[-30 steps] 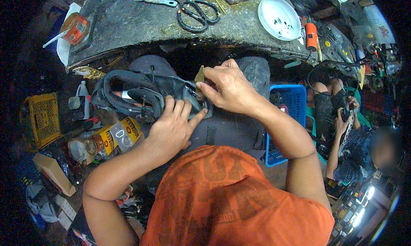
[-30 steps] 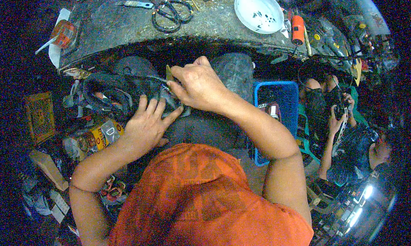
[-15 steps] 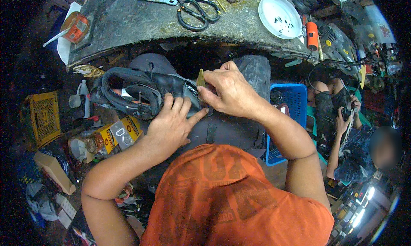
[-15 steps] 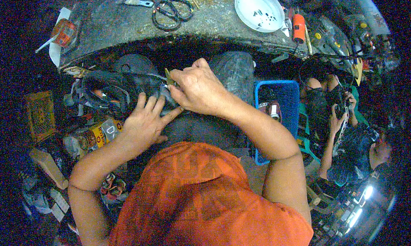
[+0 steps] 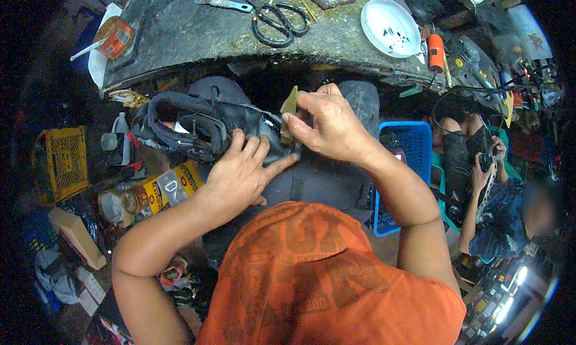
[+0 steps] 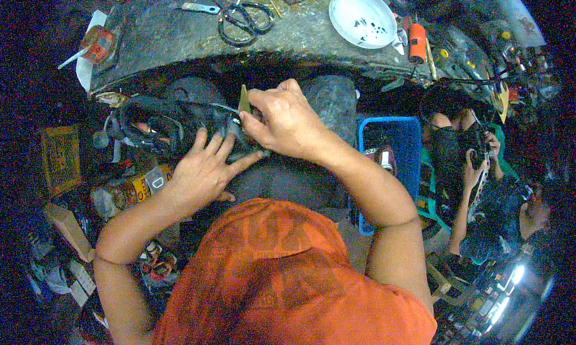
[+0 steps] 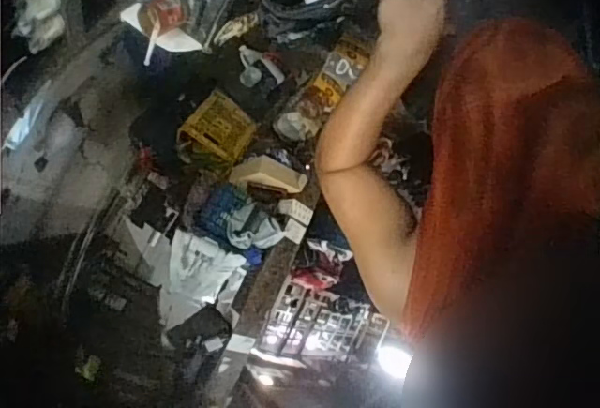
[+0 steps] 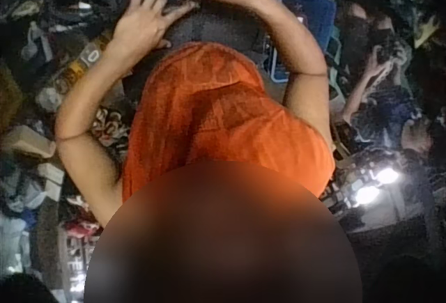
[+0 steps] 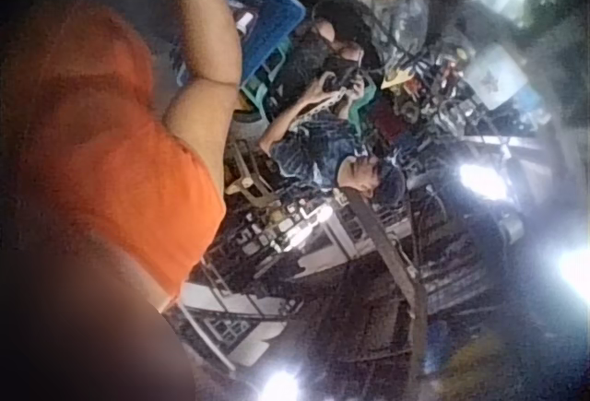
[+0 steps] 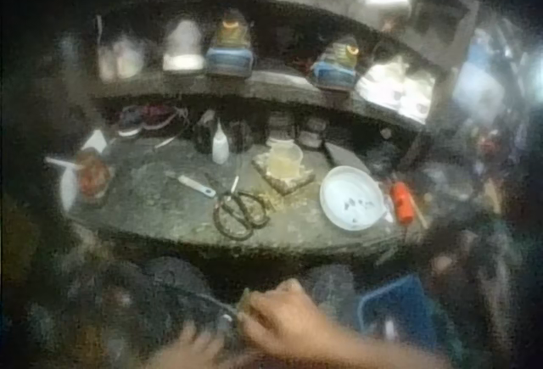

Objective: The person cleans a black shoe with a cloth, then uses a brush to apply a substance to the sole and upper. The person repeatedly wipes and brushes the shoe while holding it in various orientations.

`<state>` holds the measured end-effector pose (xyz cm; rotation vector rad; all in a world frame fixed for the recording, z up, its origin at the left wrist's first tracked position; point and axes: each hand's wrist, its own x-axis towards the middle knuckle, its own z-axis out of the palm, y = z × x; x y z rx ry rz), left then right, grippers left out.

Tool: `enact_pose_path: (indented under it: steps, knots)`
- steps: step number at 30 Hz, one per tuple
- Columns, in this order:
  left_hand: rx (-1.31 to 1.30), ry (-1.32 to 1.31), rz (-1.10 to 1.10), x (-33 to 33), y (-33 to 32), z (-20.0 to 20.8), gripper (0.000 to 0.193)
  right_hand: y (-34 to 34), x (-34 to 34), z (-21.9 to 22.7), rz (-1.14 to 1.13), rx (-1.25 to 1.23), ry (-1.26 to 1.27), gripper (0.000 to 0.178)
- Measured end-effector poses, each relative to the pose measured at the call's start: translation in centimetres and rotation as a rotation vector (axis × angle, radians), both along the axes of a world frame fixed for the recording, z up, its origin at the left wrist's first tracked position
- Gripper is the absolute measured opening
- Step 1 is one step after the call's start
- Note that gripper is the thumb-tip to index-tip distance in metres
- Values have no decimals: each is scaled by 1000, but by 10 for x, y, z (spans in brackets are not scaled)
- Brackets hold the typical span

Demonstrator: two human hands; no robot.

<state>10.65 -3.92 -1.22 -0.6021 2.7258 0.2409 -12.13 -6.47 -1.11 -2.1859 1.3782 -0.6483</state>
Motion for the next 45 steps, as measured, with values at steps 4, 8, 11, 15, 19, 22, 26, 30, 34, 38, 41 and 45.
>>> enact_pose_path:
  steps: [4, 8, 11, 15, 19, 22, 26, 30, 34, 38, 41, 45]
  knots:
    - [29, -26, 19, -3, 0, 1, 111, 0, 1, 1, 10, 13, 2, 21]
    - [-17, -46, 8, -3, 2, 1, 109, -1, 2, 0, -7, -15, 27, 20]
    - [-50, -54, -2, -3, 3, 0, 107, 0, 3, -1, 1, -18, 41, 20]
    - [-48, -61, -13, -3, 3, -1, 107, 3, 3, -3, 23, -2, 69, 20]
    - [-57, -54, 8, -4, 3, -3, 104, 8, 1, -5, 29, 44, 69, 21]
    - [-79, -62, 1, -4, 4, -3, 104, 10, 1, -8, 20, 64, 52, 21]
    - [-98, -80, -16, -6, 3, -1, 106, 11, 0, -9, -5, 55, -25, 20]
    - [-118, -86, -20, -7, 2, 1, 106, 8, 0, -10, -50, -3, -49, 20]
    - [-106, -41, -2, -5, 3, -4, 106, 7, 1, -13, -37, -13, -2, 19]
    - [-4, -24, 35, -2, 4, -6, 114, 10, 1, -17, -22, -5, 0, 23]
    - [-24, 75, 30, -6, 3, 3, 113, 10, -5, -19, -220, 148, -252, 27]
    - [24, -57, 75, -12, -1, 26, 114, 17, -15, -24, -565, -30, -868, 22]
